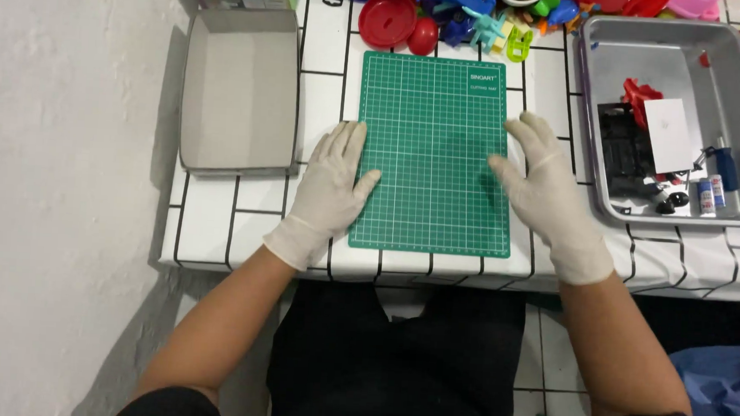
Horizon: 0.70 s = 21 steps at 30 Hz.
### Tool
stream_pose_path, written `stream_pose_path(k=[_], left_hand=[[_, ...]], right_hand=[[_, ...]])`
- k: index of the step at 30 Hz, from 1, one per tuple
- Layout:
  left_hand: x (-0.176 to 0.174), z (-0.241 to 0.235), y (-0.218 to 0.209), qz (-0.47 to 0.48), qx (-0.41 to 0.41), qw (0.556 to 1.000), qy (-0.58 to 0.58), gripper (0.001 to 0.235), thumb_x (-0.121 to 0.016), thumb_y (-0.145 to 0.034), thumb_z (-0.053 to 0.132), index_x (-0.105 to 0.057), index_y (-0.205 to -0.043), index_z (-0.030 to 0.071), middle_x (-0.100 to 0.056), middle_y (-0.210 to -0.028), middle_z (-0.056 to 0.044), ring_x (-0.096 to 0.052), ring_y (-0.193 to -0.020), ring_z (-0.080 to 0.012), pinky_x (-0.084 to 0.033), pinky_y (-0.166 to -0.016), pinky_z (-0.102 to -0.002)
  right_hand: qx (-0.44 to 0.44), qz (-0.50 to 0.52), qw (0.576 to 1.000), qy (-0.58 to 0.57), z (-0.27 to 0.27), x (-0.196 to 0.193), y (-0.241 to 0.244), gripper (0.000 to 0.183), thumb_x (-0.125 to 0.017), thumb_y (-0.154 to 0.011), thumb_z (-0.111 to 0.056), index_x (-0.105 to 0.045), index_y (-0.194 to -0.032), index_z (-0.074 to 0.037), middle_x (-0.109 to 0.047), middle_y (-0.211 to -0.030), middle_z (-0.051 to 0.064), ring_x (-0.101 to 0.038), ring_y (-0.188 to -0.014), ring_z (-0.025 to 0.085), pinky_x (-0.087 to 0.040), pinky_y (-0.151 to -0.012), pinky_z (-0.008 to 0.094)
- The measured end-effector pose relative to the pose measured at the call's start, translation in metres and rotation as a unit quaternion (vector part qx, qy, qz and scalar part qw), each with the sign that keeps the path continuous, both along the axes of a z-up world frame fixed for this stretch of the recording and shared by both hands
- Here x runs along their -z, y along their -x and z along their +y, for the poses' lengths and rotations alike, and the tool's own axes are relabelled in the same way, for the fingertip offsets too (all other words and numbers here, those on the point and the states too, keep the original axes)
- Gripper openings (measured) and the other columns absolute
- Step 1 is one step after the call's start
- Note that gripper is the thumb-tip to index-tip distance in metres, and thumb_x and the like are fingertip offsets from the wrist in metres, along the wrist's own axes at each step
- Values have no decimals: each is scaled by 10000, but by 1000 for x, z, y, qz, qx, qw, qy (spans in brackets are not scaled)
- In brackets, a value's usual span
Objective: The person assembles a black plastic toy chassis on a green cutting mat. They attach wheels and other small components to the frame using their hands. The workspace is a tiled table with various colorful toys and a metal tray containing parts.
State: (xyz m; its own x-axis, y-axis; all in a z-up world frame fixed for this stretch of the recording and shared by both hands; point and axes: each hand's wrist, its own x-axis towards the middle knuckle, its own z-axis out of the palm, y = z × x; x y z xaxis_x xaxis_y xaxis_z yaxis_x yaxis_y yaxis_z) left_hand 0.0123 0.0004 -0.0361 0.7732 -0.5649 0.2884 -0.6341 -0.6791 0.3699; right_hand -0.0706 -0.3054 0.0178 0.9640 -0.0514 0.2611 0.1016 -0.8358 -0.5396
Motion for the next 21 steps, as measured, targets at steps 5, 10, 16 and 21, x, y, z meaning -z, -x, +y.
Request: stream_pose_path(k=[5,10,16,21], left_hand=[[-5,-27,-41,19,-21,1000,9,698,-495,-1045,445,-251,-1562,43,-477,-1388,-230,-436,-1397,-398,-325,-1181,-500],[1,-55,-83,-3,-41,999,19,706,-543,-1032,433,-290,-1542,17,-464,-1417,-251,-417,-1416,-421,-310,-1212,-478],[-11,-63,-77,2,-73,997,-35,730,-469,-1037,498,-262,-1571,45,-398,-1497,-237,-316,-1476,-398,-217,-1242,-491],[-10,-59,-73,11,-74,997,-18,704,-477,-1033,493,-291,-1564,71,-424,-1467,-218,-343,-1457,-379,-220,-1245,-470]], right_hand=[[-23,-98,994,-35,-14,37,-63,372,-726,-989,-108,-668,-1351,-40,-586,-1346,218,-522,-1338,416,-397,-1123,508],[-23,-169,985,-18,-25,76,-87,279,-723,-927,-33,-738,-1184,-140,-655,-1231,89,-603,-1250,305,-451,-1099,429],[-8,-194,976,-100,-11,44,-72,276,-688,-896,49,-731,-1148,-57,-657,-1203,168,-619,-1205,373,-476,-1076,478],[-112,-237,941,-212,0,-3,33,215,-538,-976,-93,-727,-907,-14,-676,-848,133,-675,-826,329,-550,-867,445]])
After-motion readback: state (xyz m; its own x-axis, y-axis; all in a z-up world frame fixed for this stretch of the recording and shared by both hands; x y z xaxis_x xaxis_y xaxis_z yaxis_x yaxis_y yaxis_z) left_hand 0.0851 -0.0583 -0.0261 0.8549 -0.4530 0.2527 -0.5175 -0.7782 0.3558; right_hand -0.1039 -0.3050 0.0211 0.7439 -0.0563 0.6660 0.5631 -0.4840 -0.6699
